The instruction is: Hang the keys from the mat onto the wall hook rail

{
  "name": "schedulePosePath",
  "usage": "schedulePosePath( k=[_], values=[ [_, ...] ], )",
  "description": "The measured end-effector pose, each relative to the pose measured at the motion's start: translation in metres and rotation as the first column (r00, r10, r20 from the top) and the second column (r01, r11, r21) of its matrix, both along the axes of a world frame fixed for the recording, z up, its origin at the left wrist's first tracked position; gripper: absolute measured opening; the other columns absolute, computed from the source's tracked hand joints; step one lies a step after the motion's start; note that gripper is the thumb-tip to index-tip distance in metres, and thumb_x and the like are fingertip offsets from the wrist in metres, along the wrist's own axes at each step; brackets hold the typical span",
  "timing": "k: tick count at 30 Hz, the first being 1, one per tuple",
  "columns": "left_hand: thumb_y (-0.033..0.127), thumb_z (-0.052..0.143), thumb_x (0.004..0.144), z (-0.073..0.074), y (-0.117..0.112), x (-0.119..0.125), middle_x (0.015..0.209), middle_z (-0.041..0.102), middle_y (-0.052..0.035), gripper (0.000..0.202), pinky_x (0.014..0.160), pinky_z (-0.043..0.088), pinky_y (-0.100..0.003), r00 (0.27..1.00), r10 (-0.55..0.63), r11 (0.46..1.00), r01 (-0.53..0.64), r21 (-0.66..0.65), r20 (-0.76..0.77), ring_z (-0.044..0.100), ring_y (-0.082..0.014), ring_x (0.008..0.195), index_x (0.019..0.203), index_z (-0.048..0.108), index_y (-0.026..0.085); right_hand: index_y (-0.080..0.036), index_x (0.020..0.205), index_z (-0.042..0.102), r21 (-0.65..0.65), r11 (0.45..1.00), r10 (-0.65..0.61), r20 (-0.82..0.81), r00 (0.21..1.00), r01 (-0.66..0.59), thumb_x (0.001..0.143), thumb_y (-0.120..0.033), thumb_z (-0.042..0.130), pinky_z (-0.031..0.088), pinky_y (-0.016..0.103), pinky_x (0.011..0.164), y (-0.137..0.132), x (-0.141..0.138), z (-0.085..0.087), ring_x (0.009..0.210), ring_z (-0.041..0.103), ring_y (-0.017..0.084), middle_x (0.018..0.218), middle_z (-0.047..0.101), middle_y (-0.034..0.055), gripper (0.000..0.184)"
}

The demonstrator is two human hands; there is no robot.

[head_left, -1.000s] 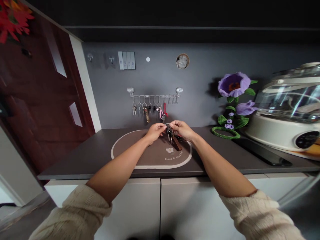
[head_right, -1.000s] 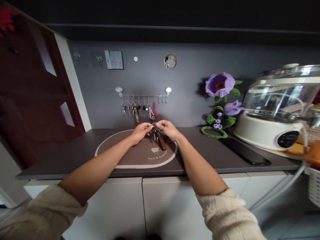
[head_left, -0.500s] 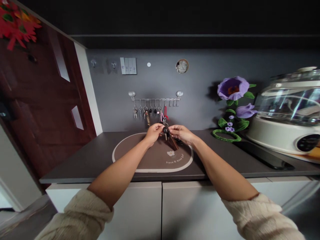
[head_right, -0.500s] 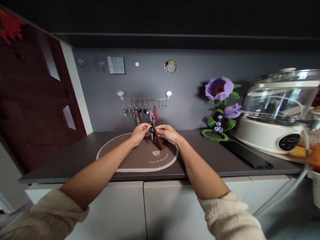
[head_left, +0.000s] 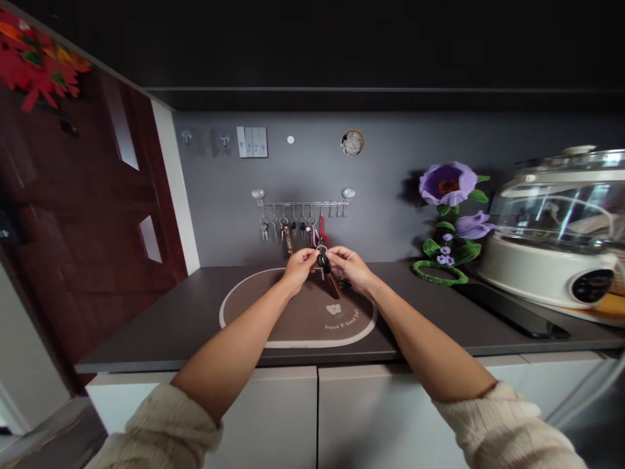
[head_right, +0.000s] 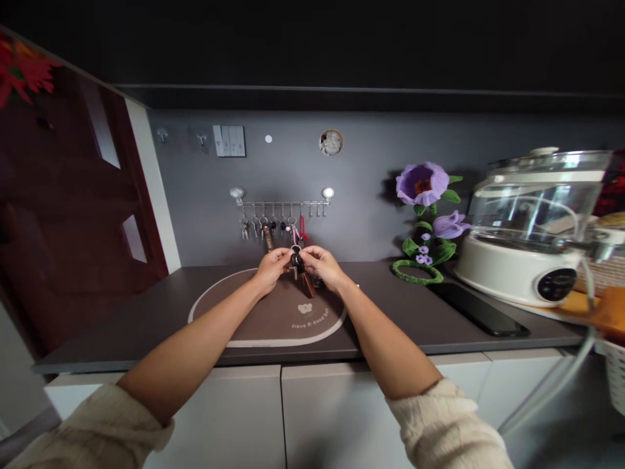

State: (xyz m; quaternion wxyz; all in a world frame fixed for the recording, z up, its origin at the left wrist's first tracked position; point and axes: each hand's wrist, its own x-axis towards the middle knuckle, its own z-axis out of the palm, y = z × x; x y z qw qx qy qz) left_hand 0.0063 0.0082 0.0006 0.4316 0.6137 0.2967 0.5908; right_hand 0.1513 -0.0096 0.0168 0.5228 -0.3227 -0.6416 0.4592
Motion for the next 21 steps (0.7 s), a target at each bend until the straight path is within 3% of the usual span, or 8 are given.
schedulePosePath(
  k=[5,14,21],
  values=[
    [0.042,0.056,0.065,0.0,-0.001,0.001,0.069,0.056,-0.0012,0.031,0.05,0.037,-0.018,1.0,-0.011,1.0,0.011,-0.004,0.027,0.05,-0.0081,0.059,0.079,0.056,0.014,-0.019,0.079,0.053,0.03,0.999,-0.036,0.022,0.999,0.036,0.062,-0.045,0.058,0.036,0.018,0.05,-0.001,-0.003,0.001,0.056,0.046,0.006,0.072,0.053,-0.0009,0.032],
    [0.045,0.059,0.061,0.001,-0.002,0.001,0.072,0.057,-0.0023,0.04,0.049,0.037,-0.017,0.998,-0.019,1.0,0.019,-0.002,0.052,0.05,-0.0082,0.061,0.085,0.059,0.014,-0.018,0.076,0.054,0.199,0.976,-0.089,0.0,0.996,0.087,0.067,-0.043,0.055,0.038,0.023,0.07,0.003,0.0,0.006,0.068,0.047,0.009,0.073,0.052,-0.0016,0.026],
    [0.043,0.06,0.06,-0.001,0.001,0.0,0.071,0.057,-0.0027,0.038,0.048,0.036,-0.017,0.999,0.014,1.0,-0.013,-0.016,0.049,0.049,-0.0078,0.06,0.086,0.06,0.014,-0.02,0.075,0.049,0.131,0.987,-0.081,-0.11,0.991,0.096,0.064,-0.047,0.056,0.04,0.025,0.069,0.008,-0.003,0.015,0.069,0.048,0.009,0.073,0.051,-0.0011,0.03]
  ],
)
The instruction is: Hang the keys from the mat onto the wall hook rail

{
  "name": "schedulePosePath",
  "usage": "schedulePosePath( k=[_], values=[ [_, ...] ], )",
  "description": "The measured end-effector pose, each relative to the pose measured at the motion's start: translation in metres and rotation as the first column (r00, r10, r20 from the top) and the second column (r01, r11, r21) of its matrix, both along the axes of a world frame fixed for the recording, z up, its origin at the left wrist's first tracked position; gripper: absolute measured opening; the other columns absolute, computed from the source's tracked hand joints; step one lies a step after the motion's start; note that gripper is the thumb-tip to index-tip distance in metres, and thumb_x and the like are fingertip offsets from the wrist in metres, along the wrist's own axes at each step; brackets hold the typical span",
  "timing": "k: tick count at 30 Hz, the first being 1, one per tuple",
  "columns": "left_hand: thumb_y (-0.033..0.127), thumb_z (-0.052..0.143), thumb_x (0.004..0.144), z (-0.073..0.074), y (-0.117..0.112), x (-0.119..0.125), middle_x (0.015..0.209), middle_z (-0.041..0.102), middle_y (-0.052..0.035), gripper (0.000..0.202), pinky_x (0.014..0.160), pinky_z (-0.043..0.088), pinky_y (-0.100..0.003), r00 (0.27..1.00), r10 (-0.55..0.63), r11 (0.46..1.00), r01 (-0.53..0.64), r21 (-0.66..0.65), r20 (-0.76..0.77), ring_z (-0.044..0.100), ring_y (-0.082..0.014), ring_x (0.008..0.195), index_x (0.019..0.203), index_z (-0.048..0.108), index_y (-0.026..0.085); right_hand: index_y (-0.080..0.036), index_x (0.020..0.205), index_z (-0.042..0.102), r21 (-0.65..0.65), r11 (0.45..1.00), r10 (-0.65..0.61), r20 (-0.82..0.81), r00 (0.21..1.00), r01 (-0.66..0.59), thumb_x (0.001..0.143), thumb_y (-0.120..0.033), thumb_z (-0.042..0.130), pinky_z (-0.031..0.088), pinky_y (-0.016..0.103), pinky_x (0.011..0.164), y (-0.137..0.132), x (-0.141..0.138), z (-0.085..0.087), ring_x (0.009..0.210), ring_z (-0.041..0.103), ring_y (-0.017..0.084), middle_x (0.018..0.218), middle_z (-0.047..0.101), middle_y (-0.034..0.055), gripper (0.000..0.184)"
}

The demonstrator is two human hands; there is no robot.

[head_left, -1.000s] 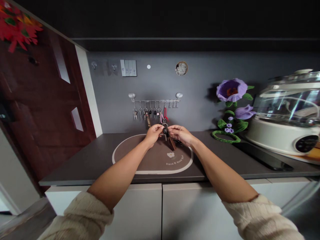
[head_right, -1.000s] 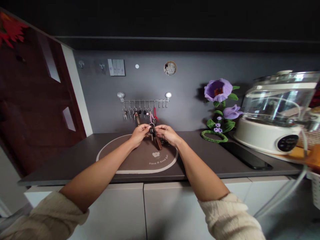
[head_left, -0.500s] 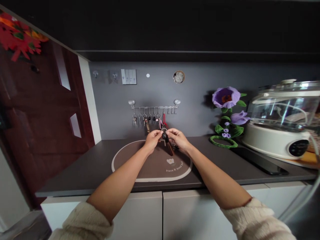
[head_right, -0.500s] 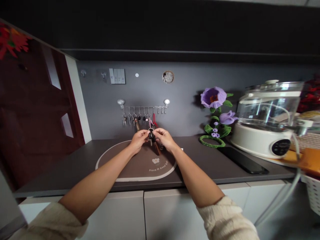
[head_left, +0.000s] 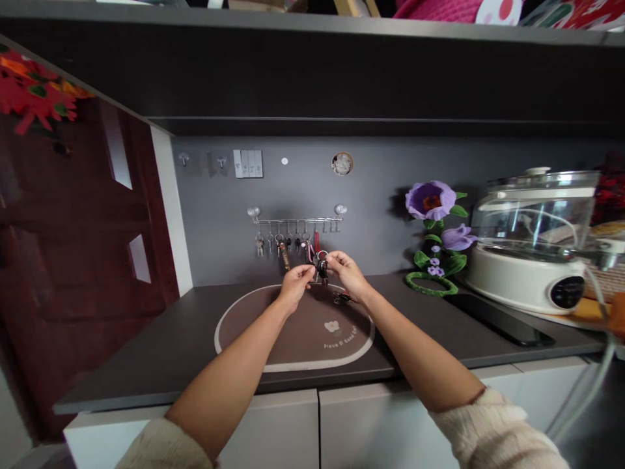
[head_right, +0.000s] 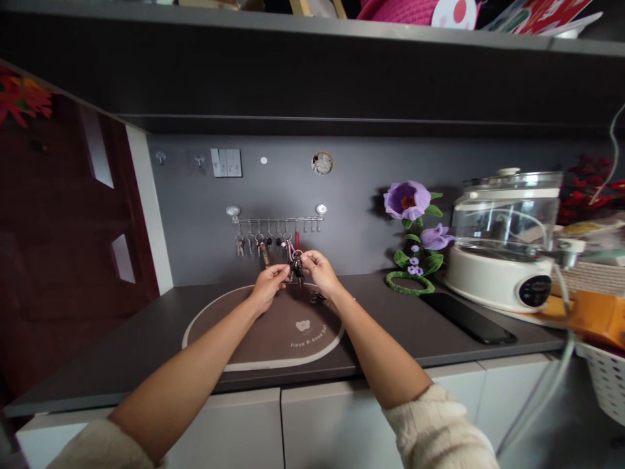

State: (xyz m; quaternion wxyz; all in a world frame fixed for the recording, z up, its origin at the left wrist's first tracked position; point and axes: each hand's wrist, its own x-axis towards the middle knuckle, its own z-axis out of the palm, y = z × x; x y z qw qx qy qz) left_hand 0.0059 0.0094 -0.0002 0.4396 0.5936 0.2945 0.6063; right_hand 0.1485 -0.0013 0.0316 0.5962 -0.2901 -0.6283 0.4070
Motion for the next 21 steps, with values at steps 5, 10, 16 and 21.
schedulePosePath(
  k=[5,10,16,21],
  values=[
    [0.04,0.059,0.062,-0.002,0.003,-0.001,0.072,0.057,-0.0036,0.032,0.046,0.035,-0.016,0.999,0.044,0.999,-0.044,-0.017,-0.008,0.048,-0.0071,0.058,0.08,0.059,0.013,-0.019,0.074,0.044,-0.017,0.999,-0.049,-0.014,0.999,0.049,0.065,-0.043,0.055,0.034,0.019,0.051,0.01,0.0,0.013,0.051,0.036,0.005,0.059,0.039,-0.0055,0.027],
    [0.039,0.057,0.063,-0.005,0.005,-0.001,0.07,0.057,-0.0036,0.03,0.046,0.034,-0.017,0.997,0.068,0.998,-0.069,-0.013,-0.034,0.048,-0.007,0.056,0.077,0.058,0.013,-0.02,0.075,0.043,0.016,0.983,-0.183,0.027,0.983,0.183,0.068,-0.04,0.049,0.03,0.019,0.048,0.034,0.003,0.024,0.05,0.035,0.006,0.061,0.039,-0.0053,0.022],
    [0.041,0.057,0.062,-0.006,0.005,-0.001,0.068,0.057,-0.0033,0.031,0.046,0.033,-0.017,0.995,0.073,0.997,-0.074,-0.003,-0.065,0.047,-0.0074,0.055,0.076,0.059,0.013,-0.019,0.075,0.043,0.011,0.913,-0.408,0.011,0.913,0.407,0.069,-0.042,0.043,0.033,0.02,0.051,0.07,0.001,0.036,0.052,0.039,0.008,0.06,0.044,-0.0041,0.025],
    [0.041,0.058,0.061,-0.007,0.004,-0.001,0.066,0.057,-0.0034,0.032,0.045,0.033,-0.018,0.994,0.082,0.996,-0.083,-0.019,-0.07,0.047,-0.0076,0.054,0.076,0.059,0.013,-0.016,0.071,0.048,-0.014,0.828,-0.561,0.001,0.828,0.561,0.07,-0.035,0.043,0.034,0.02,0.051,0.088,-0.004,0.043,0.052,0.04,0.008,0.058,0.048,-0.0029,0.02]
  ],
)
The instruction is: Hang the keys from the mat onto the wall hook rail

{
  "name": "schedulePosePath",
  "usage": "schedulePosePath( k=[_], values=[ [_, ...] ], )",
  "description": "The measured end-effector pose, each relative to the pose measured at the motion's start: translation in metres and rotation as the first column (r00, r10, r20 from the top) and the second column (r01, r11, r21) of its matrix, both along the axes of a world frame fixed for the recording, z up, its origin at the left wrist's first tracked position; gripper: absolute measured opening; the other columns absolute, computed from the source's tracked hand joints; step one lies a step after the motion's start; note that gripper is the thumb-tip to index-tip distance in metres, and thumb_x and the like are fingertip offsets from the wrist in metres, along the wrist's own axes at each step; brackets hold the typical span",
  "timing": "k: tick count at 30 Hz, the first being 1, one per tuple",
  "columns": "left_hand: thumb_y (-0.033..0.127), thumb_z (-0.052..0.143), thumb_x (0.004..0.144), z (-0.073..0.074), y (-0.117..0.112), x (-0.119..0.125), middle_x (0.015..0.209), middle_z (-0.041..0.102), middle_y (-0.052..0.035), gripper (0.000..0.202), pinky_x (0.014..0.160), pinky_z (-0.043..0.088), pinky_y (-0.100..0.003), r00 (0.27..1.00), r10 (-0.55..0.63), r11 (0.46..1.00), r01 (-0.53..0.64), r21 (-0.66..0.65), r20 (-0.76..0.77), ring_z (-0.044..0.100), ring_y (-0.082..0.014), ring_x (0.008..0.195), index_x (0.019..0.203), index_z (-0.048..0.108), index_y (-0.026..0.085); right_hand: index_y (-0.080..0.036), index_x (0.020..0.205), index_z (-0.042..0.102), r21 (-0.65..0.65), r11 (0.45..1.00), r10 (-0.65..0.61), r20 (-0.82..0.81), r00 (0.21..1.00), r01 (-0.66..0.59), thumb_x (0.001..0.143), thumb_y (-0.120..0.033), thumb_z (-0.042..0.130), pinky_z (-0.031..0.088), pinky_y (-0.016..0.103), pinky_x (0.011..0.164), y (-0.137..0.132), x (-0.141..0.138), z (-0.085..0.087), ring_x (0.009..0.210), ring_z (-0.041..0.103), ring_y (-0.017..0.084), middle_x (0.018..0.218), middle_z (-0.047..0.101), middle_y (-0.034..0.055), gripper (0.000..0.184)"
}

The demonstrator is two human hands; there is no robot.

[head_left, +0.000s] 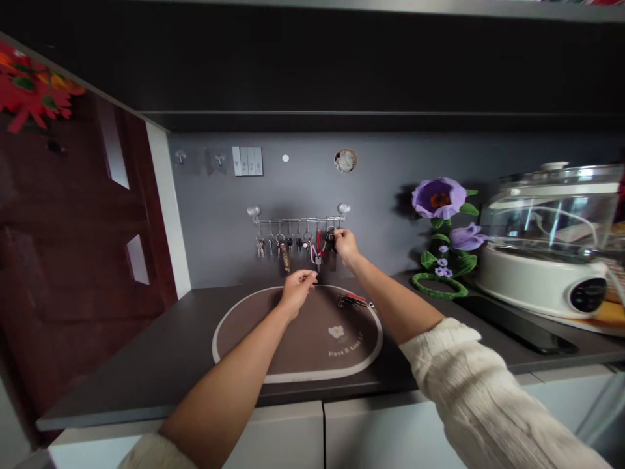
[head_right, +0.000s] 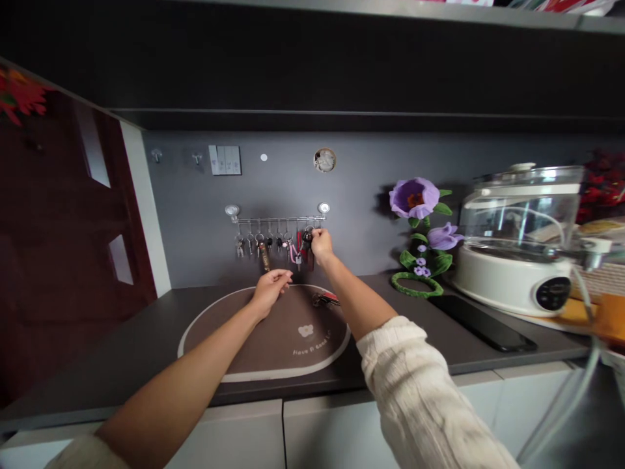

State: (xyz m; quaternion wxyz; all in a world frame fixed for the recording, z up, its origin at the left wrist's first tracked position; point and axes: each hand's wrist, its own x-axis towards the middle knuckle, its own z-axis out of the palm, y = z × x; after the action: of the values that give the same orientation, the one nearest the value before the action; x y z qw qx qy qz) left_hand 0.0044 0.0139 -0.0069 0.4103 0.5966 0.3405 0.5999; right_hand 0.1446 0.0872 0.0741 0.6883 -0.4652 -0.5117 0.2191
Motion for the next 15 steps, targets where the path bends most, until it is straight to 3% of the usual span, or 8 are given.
schedulePosePath(
  k=[9,15],
  values=[
    [0.04,0.057,0.062,0.0,0.0,-0.001,0.066,0.057,-0.0032,0.03,0.045,0.032,-0.018,1.0,0.003,1.0,-0.003,-0.005,-0.006,0.046,-0.0072,0.054,0.075,0.059,0.012,-0.014,0.063,0.053,-0.084,0.985,-0.142,0.077,0.987,0.148,0.071,-0.03,0.042,0.033,0.02,0.05,0.01,-0.005,-0.001,0.05,0.041,0.008,0.057,0.052,0.0,0.021],
    [0.04,0.057,0.063,-0.003,0.004,-0.002,0.067,0.058,-0.0033,0.031,0.045,0.032,-0.018,1.0,-0.002,1.0,0.002,0.003,-0.013,0.047,-0.0075,0.055,0.078,0.059,0.013,-0.015,0.062,0.053,-0.102,0.983,-0.144,0.096,0.985,0.154,0.069,-0.032,0.044,0.035,0.021,0.052,0.018,0.0,-0.011,0.05,0.043,0.009,0.053,0.051,-0.0004,0.021]
  ],
)
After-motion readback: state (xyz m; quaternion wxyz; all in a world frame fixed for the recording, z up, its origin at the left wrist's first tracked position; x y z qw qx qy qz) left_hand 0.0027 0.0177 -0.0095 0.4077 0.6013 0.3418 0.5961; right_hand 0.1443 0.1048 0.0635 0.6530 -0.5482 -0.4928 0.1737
